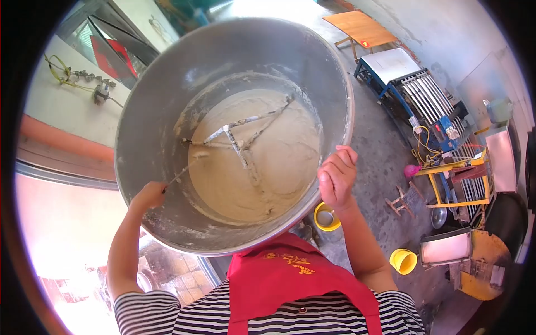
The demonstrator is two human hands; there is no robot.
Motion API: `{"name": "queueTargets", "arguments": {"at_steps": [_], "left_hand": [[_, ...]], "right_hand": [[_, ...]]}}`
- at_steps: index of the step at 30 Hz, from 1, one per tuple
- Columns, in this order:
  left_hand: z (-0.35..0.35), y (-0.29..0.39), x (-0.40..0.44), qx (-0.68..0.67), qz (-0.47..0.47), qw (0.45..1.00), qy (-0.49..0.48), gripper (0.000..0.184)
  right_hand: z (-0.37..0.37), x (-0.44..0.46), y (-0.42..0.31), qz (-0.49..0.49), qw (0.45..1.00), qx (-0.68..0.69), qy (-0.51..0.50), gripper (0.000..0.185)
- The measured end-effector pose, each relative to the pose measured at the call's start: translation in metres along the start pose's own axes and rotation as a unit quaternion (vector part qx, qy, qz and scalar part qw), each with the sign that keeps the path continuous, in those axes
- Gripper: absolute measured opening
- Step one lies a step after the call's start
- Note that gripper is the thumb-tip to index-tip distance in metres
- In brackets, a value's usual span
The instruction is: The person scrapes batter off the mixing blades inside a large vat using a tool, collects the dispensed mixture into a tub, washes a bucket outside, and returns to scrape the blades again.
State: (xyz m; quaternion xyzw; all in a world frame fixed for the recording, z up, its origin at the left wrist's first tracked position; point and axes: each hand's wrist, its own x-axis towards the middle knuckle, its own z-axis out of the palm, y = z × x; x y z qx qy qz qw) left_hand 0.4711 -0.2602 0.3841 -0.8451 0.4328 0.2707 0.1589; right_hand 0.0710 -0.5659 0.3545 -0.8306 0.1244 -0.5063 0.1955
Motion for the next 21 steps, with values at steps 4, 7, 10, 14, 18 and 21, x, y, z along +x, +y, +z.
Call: {"name": "queueTargets", "arguments": {"at_steps": [4,7,10,14,18,21], "left_hand": [[0.012,0.003,0.051,-0.038,-0.13,0.99,-0.032,0.035],[0.068,-0.039,0.091,0.206,-0.065,0.976,-0.005,0.036],[0.097,-0.028,0.091,0.166,-0.051,0.981,-0.083,0.032],[0.091,0.004,0.066,0.276,0.009,0.924,-0.263,0.024],[0.076,0.02,0.038,-0.05,-0.112,0.892,-0.435,0.037],[0.027,0.109,-0.004,-0.231,-0.14,0.85,-0.453,0.063]], "right_hand": [[0.0,0.0,0.0,0.008,1.0,-0.004,-0.006,0.015],[0.001,0.0,0.0,0.011,1.0,0.001,-0.001,0.014],[0.001,0.0,0.0,0.011,1.0,0.007,0.003,0.014],[0.003,-0.002,0.003,0.011,1.0,0.019,0.008,0.013],[0.003,-0.003,0.004,0.011,1.0,0.013,0.025,0.011],[0.003,-0.003,0.003,0.021,0.999,0.012,0.029,0.011]]}}
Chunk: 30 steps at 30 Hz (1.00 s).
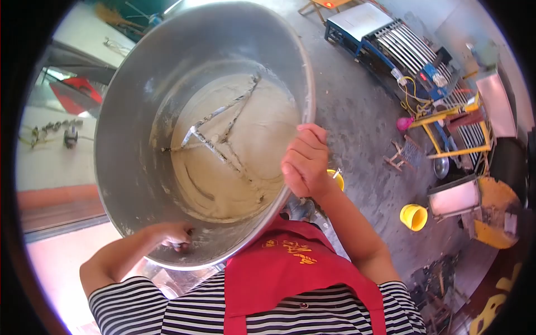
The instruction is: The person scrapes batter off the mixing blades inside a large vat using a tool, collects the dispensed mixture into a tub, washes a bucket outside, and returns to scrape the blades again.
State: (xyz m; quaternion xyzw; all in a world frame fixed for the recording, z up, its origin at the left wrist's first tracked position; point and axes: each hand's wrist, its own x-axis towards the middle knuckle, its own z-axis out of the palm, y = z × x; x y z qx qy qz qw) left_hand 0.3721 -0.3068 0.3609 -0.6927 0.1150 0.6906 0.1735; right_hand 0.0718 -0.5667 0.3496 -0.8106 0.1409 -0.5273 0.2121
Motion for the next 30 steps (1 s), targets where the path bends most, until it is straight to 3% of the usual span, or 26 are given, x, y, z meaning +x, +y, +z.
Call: {"name": "queueTargets", "arguments": {"at_steps": [1,3,6,13,16,19,21,22,24,25,27,30], "left_hand": [[0.007,0.012,-0.004,0.012,-0.005,1.0,0.0,0.063],[0.02,0.027,-0.009,-0.144,0.057,0.984,-0.086,0.067],[0.034,0.052,-0.03,-0.221,0.089,0.964,-0.114,0.067],[0.021,0.035,-0.103,-0.295,0.077,0.949,-0.076,0.065],[0.018,0.026,-0.119,-0.328,0.119,0.928,-0.132,0.065],[0.032,0.027,-0.123,-0.357,0.139,0.918,-0.099,0.066],[0.044,0.028,-0.119,-0.257,0.16,0.953,0.026,0.066],[0.048,0.026,-0.12,-0.251,0.158,0.955,0.023,0.066],[0.054,0.021,-0.122,-0.092,0.187,0.968,0.138,0.067],[0.053,0.013,-0.122,-0.086,0.184,0.97,0.134,0.067],[0.044,-0.003,-0.125,-0.189,0.15,0.954,0.177,0.067],[0.028,-0.009,-0.132,-0.242,0.102,0.95,0.168,0.067]], "right_hand": [[0.0,0.001,-0.001,-0.001,1.0,0.008,-0.004,0.011],[0.0,-0.001,-0.002,0.006,1.0,0.011,-0.003,0.011],[0.001,-0.003,0.0,0.005,1.0,0.026,0.003,0.011],[-0.001,-0.002,0.001,-0.005,1.0,0.027,0.002,0.011],[0.0,-0.002,0.002,-0.006,0.999,0.032,0.004,0.011],[0.0,-0.003,0.001,-0.003,1.0,0.031,-0.005,0.012],[0.0,-0.003,0.001,0.001,1.0,0.021,-0.004,0.012],[0.0,-0.002,0.0,0.0,1.0,0.03,0.002,0.013],[0.001,-0.002,0.0,0.007,0.999,0.031,0.011,0.013],[0.002,-0.003,0.001,0.002,0.999,0.038,0.018,0.013],[0.003,-0.005,0.001,0.001,0.998,0.047,0.029,0.013],[0.004,-0.004,0.0,0.003,0.998,0.051,0.027,0.013]]}}
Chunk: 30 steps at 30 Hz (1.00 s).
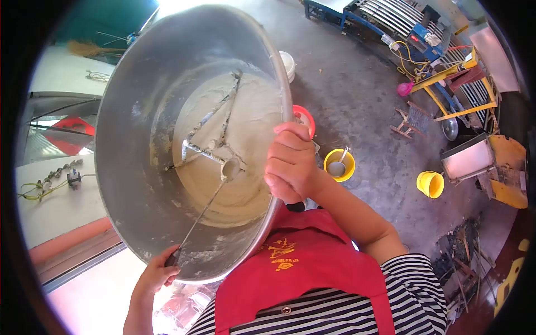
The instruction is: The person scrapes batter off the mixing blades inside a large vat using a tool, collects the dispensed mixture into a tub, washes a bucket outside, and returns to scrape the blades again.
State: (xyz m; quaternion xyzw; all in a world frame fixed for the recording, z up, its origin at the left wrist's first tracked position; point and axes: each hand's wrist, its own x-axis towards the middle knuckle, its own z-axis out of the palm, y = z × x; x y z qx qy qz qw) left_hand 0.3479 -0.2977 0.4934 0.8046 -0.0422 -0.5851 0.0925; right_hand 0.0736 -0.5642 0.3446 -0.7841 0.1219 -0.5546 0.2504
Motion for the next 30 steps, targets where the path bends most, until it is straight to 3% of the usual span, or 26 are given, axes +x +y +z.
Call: {"name": "queueTargets", "arguments": {"at_steps": [8,11,13,14,15,16,17,19,23,25,26,28,30], "left_hand": [[-0.002,0.02,0.027,-0.018,0.016,0.997,-0.073,0.068],[0.017,0.027,0.023,0.06,0.027,0.997,-0.05,0.064],[0.018,0.021,0.029,0.254,0.132,0.957,-0.04,0.063],[0.019,0.015,0.033,0.248,0.132,0.959,-0.036,0.063],[0.023,0.009,0.036,0.387,0.247,0.888,0.02,0.064],[0.028,0.006,0.036,0.51,0.351,0.781,0.077,0.065],[0.033,0.007,0.036,0.504,0.351,0.785,0.078,0.065],[0.049,0.027,0.027,0.635,0.236,0.727,0.111,0.071],[0.054,0.023,0.05,0.64,0.286,0.703,0.12,0.07],[0.054,0.027,0.057,0.699,0.275,0.645,0.143,0.062],[0.052,0.028,0.06,0.696,0.276,0.648,0.142,0.062],[0.045,0.03,0.07,0.727,0.321,0.587,0.155,0.057],[0.041,0.035,0.081,0.733,0.322,0.585,0.134,0.055]], "right_hand": [[-0.002,0.002,0.0,0.001,1.0,-0.009,-0.014,0.013],[-0.002,0.001,0.001,-0.002,1.0,-0.02,-0.016,0.013],[-0.003,0.001,0.001,-0.002,1.0,-0.019,-0.023,0.013],[-0.002,0.001,0.001,0.004,0.999,-0.021,-0.027,0.013],[-0.003,0.002,0.0,0.0,0.999,-0.017,-0.032,0.013],[-0.004,0.004,-0.001,0.001,0.999,-0.02,-0.032,0.013],[-0.004,0.005,-0.001,0.003,0.999,-0.024,-0.034,0.012],[-0.004,0.005,-0.001,0.004,0.999,-0.023,-0.036,0.012],[-0.004,0.006,0.0,-0.001,0.998,-0.038,-0.043,0.011],[-0.004,0.007,0.0,0.0,0.998,-0.035,-0.046,0.011],[-0.004,0.006,-0.001,0.002,0.998,-0.031,-0.046,0.011],[-0.004,0.006,0.0,-0.005,0.998,-0.033,-0.046,0.01],[-0.003,0.006,0.0,-0.012,0.998,-0.036,-0.045,0.01]]}}
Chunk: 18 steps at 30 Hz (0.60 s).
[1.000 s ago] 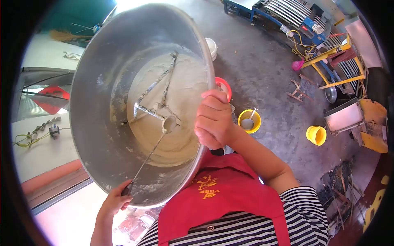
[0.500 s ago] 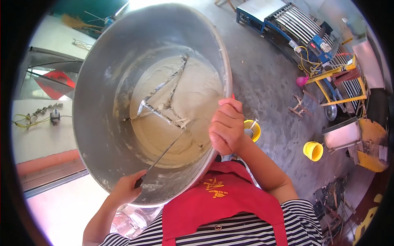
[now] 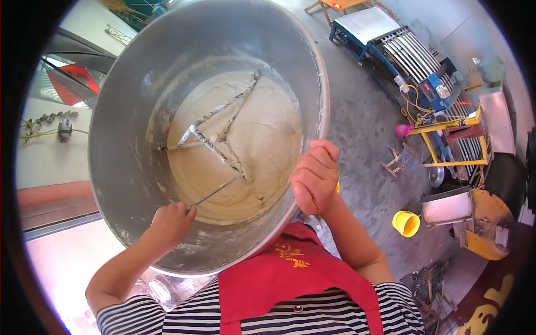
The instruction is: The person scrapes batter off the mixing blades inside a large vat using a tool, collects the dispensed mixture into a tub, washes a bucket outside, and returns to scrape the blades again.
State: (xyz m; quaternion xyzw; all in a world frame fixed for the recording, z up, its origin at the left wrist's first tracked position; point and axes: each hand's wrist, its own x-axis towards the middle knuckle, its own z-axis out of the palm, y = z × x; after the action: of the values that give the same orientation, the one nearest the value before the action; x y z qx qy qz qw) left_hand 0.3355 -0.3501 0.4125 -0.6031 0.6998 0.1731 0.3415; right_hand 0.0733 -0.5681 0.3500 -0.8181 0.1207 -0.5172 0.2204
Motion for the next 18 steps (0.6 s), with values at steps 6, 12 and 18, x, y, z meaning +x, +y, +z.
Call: {"name": "queueTargets", "arguments": {"at_steps": [6,12,18], "left_hand": [[0.023,-0.01,0.015,0.025,0.082,0.996,-0.015,0.051],[0.054,-0.02,0.008,0.021,0.134,0.991,-0.003,0.071],[0.075,-0.023,0.024,-0.041,0.152,0.988,0.001,0.063]], "right_hand": [[-0.003,0.0,-0.002,0.021,1.0,-0.006,0.006,0.011],[0.005,-0.008,0.001,0.023,0.997,0.043,0.066,0.014],[0.017,-0.01,-0.001,0.014,0.982,0.09,0.165,0.02]]}}
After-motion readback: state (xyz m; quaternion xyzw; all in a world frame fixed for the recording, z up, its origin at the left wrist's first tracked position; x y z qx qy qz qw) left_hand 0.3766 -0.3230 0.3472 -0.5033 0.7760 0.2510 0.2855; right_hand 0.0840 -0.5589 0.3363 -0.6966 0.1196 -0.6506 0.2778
